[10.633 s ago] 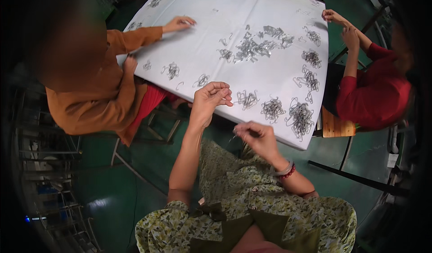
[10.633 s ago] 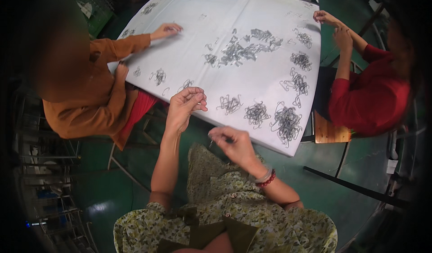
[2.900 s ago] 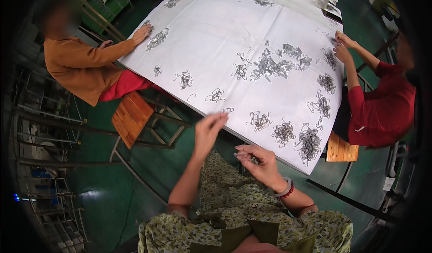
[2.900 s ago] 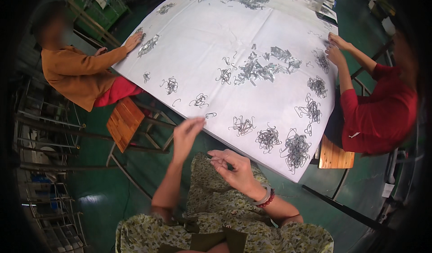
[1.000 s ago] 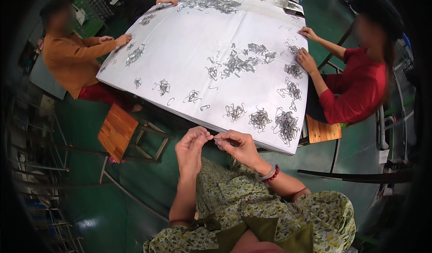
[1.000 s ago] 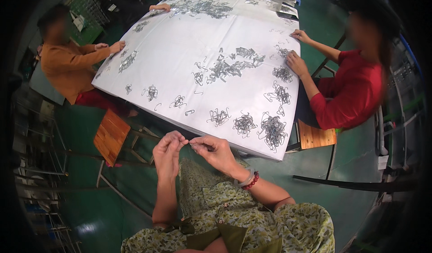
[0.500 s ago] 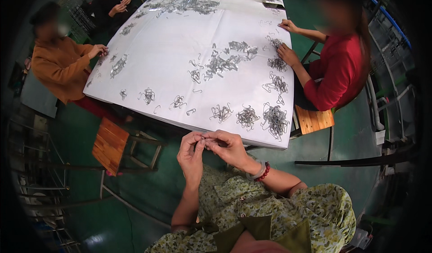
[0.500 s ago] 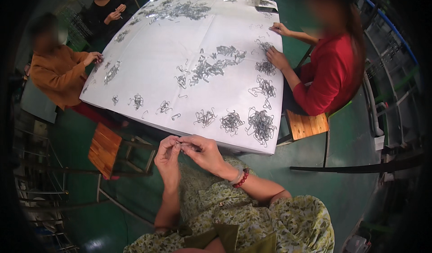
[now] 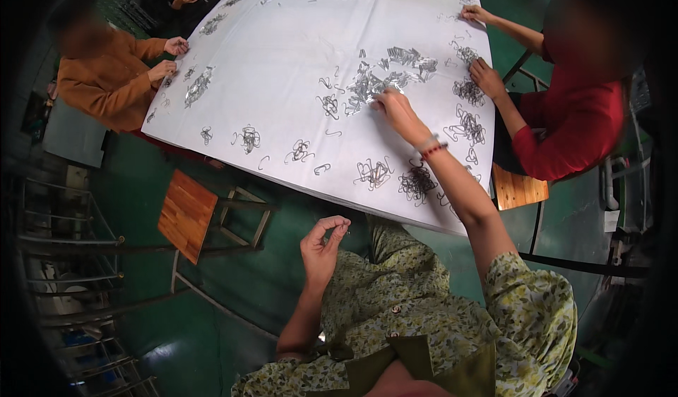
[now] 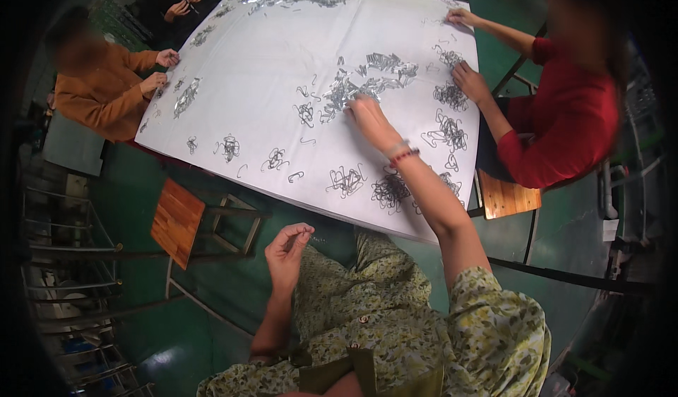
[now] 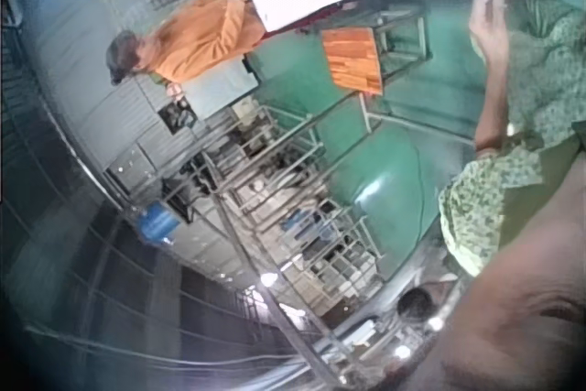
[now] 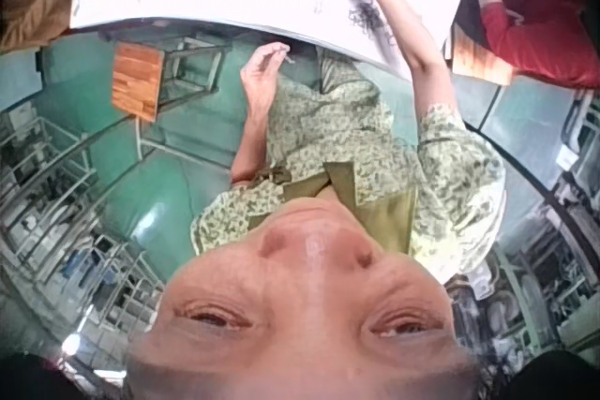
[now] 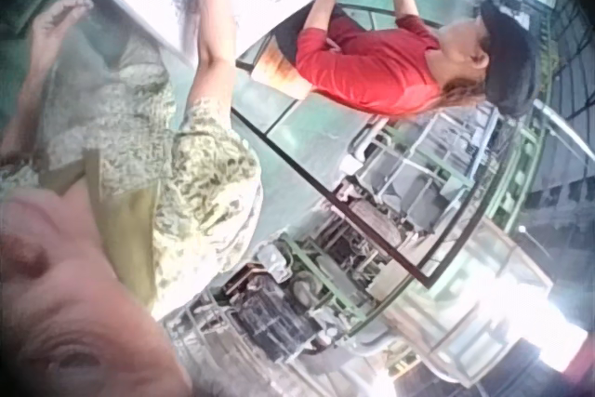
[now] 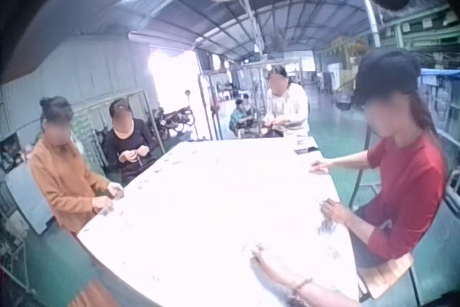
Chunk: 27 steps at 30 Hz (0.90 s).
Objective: The person sits at a table with two others and repeatedly picks up small wire pieces, bends them into loops, and places them onto a large white sheet. The hands work continuously with the wire components throughout the clip.
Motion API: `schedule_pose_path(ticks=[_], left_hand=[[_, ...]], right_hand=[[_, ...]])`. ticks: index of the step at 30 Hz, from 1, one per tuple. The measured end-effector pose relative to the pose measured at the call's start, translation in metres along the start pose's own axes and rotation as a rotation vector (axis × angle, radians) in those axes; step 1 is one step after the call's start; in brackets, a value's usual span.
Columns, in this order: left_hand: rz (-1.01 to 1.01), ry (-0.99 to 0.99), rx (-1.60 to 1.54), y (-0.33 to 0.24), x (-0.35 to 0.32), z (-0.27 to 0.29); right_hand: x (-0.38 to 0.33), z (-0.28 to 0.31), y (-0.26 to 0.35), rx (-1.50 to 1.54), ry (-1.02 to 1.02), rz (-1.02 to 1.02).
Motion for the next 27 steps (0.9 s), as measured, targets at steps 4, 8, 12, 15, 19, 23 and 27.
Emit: schedule_pose_path(ticks=[4,8,12,15,19,23,27], left_hand=[[-0.051,-0.011,0.062,0.003,0.0,0.002],[-0.048,-0.037,0.017,0.004,-0.004,0.007],[-0.083,-0.072,0.015,-0.007,-0.003,0.013],[-0.108,-0.096,0.023,-0.013,-0.006,0.017],[-0.113,-0.111,0.018,-0.021,-0.01,0.017],[-0.115,-0.107,0.009,-0.021,-0.012,0.012],[-0.12,-0.171,-0.026,-0.013,-0.017,0.023]], right_hand=[[0.023,-0.029,-0.004,-0.199,0.191,0.015],[0.014,-0.036,0.0,-0.346,0.206,0.047],[-0.008,-0.031,0.001,-0.404,0.158,0.034],[-0.022,-0.017,0.011,-0.426,0.08,0.106],[-0.026,-0.018,0.007,-0.579,0.218,0.2],[-0.04,-0.009,0.01,-0.217,0.106,0.083],[-0.058,0.028,0.145,0.836,0.05,-0.202]])
Point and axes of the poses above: each hand's wrist, its own x-axis towards the middle knuckle, its own z-axis out of the back of the hand, y = z × x, the point moved 4 cm from there along x, towards the middle knuckle, and after that the axes turned 8 degrees about z, right-handed, at the moved point
